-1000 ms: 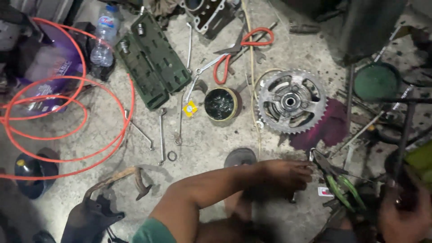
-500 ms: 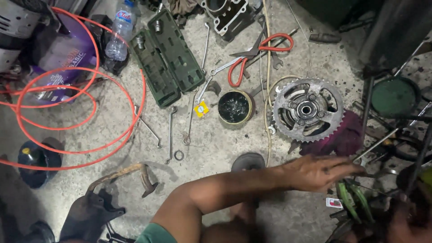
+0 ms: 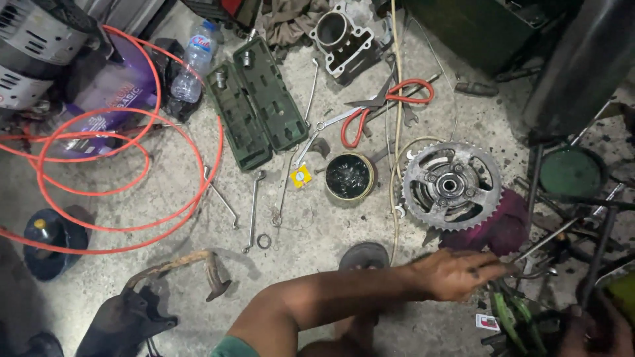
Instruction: The person uses a hammer and a metal rod to tap and adjust a circular mechanical component with gear teeth. They repeatedly strike the part and rotate it to work on different sections, then lift the component to inspect it.
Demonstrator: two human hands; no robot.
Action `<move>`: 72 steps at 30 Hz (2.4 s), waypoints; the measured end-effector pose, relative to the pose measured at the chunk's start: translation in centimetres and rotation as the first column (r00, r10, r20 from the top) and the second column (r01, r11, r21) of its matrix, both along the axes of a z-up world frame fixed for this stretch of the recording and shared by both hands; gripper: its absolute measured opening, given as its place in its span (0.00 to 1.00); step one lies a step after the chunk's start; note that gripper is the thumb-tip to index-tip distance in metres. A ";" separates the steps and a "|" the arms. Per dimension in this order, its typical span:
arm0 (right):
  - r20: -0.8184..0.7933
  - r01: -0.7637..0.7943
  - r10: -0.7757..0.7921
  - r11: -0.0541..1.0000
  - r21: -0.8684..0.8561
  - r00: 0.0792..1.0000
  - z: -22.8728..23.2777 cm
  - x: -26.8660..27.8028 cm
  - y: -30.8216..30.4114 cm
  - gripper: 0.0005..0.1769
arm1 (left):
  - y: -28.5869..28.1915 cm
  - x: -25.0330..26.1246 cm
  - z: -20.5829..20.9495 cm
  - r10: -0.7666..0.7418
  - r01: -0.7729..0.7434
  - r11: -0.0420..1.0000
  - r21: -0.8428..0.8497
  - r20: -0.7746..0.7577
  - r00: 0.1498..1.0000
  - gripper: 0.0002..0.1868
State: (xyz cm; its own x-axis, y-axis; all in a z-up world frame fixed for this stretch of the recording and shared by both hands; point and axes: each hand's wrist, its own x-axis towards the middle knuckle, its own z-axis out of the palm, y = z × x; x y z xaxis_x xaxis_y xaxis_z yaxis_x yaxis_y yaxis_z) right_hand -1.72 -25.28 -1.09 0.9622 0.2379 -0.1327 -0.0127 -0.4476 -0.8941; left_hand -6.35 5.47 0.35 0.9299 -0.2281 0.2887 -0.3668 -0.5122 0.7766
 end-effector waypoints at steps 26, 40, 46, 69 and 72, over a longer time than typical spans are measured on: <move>-0.339 -0.272 0.122 0.857 -0.438 0.933 14.4 6.8 3.0 0.43 | -3.6 0.5 1.0 -0.381 0.329 0.830 0.449 0.028 0.924 0.27; -0.454 -0.181 0.048 0.950 -0.255 0.890 15.6 4.2 2.8 0.41 | -6.0 0.3 -0.5 -0.456 0.366 0.733 0.574 0.015 0.890 0.09; -0.396 -0.107 0.000 0.963 -0.248 0.918 7.4 -1.2 3.4 0.34 | -4.4 1.1 -1.6 -0.266 0.121 0.876 0.467 0.257 0.929 0.15; -0.324 0.091 -0.139 0.983 -0.158 0.936 8.4 1.4 6.2 0.23 | -2.5 0.7 9.9 -0.358 0.531 0.843 0.086 -0.648 0.672 0.27; -0.157 -0.151 0.073 0.804 -0.575 0.985 7.8 1.4 6.7 0.19 | -2.4 -2.0 3.3 -0.261 0.385 0.872 0.302 -0.379 0.888 0.21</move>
State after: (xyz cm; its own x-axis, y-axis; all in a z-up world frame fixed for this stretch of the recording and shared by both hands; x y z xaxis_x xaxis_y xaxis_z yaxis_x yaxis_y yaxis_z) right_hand -0.33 -18.55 6.67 0.9005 0.1833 -0.3944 -0.0200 -0.8884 -0.4586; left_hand -8.38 3.12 3.65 0.8103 -0.5612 -0.1690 -0.3276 -0.6728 0.6634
